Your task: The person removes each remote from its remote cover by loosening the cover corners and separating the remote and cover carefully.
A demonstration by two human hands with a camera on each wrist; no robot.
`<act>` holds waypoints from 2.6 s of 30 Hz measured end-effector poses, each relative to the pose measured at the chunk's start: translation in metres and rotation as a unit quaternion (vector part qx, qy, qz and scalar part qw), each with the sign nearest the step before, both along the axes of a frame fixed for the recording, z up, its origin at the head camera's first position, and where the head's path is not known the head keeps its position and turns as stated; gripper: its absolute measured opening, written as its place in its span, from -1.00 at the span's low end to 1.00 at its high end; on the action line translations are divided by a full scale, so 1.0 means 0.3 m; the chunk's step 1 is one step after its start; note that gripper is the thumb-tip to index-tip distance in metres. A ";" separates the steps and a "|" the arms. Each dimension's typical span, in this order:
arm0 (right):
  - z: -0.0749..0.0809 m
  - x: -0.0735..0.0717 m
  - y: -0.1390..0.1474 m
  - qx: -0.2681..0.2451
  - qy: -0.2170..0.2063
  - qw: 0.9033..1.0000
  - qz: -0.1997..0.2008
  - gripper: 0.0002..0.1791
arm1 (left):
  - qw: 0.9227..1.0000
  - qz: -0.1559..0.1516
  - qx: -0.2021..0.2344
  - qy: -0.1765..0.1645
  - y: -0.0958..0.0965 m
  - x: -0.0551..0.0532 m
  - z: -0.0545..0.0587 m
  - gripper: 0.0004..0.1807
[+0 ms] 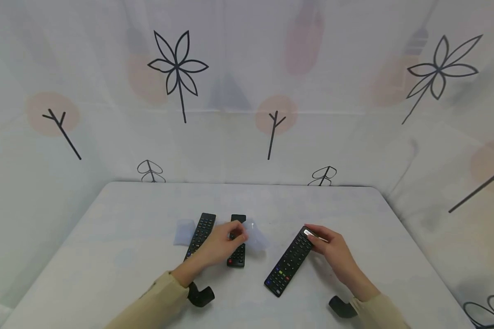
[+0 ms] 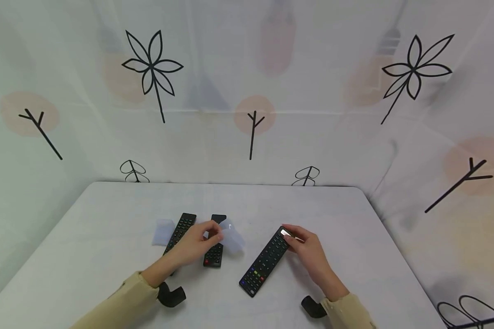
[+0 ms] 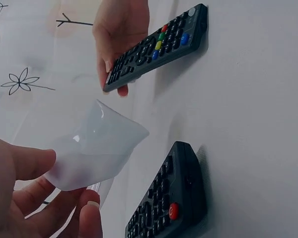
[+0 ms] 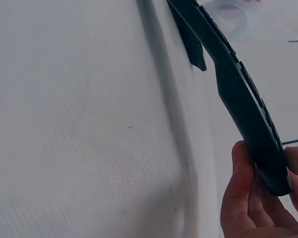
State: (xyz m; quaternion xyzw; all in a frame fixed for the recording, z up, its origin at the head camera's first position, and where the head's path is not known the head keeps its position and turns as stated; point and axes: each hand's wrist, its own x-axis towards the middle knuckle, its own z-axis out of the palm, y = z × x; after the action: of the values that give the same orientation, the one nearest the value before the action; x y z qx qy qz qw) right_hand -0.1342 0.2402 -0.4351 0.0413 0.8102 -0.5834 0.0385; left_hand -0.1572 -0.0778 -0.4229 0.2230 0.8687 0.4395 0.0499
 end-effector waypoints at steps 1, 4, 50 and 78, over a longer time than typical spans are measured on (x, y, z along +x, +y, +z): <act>-0.002 -0.001 -0.002 -0.001 0.000 1.000 0.002 -0.55 | 1.000 -0.003 -0.001 0.003 0.004 -0.001 -0.004 -0.90; -0.007 -0.005 -0.007 -0.003 -0.002 1.000 0.007 -0.55 | 1.000 -0.012 -0.003 0.014 0.015 -0.003 -0.014 -0.93; -0.068 -0.197 -0.104 0.008 0.002 0.998 0.058 -0.49 | 1.000 0.024 -0.010 -0.007 0.084 -0.039 -0.060 -0.76; -0.087 -0.244 -0.168 0.023 0.018 0.997 0.068 -0.59 | 1.000 0.006 -0.016 -0.006 0.087 -0.056 -0.061 -0.76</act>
State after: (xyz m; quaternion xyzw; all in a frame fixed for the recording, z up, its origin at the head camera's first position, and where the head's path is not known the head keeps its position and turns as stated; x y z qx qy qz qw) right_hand -0.2076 0.1899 -0.4612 -0.0237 0.8252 -0.5609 0.0627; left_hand -0.1740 -0.0517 -0.4412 0.2145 0.8766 0.4271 0.0557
